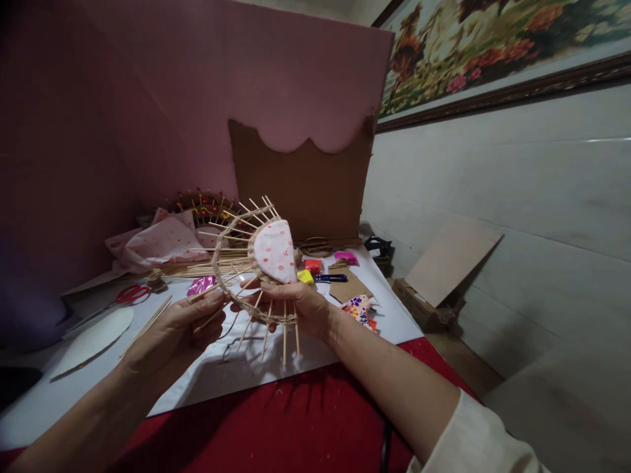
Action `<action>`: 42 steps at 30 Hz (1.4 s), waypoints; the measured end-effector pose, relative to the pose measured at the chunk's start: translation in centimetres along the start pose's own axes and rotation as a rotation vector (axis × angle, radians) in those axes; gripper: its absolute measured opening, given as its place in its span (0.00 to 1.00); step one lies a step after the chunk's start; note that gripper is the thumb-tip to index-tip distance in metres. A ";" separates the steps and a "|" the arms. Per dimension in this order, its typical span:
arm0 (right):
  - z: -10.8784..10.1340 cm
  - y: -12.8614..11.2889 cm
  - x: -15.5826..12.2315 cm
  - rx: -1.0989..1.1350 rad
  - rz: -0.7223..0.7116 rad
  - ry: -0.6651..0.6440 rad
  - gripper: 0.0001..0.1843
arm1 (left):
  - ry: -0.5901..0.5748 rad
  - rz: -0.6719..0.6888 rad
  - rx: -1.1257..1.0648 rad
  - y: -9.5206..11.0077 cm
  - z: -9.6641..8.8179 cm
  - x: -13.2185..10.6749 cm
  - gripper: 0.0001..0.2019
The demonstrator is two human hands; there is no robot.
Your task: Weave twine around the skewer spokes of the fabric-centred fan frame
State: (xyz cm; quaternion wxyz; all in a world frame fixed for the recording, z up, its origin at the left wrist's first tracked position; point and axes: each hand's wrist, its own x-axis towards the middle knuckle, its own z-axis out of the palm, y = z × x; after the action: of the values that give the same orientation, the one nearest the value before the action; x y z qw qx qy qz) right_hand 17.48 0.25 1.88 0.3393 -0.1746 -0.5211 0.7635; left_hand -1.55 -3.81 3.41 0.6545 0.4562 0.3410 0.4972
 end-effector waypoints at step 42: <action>-0.3 -0.6 0.0 0.094 -0.009 0.073 0.20 | 0.069 0.018 0.044 0.4 0.0 -0.1 0.08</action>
State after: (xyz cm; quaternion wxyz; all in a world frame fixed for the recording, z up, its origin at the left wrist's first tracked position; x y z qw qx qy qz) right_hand 17.86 0.64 2.29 0.3694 -0.1839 -0.4724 0.7788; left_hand -1.71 -3.91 3.74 0.6277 0.4563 0.3700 0.5108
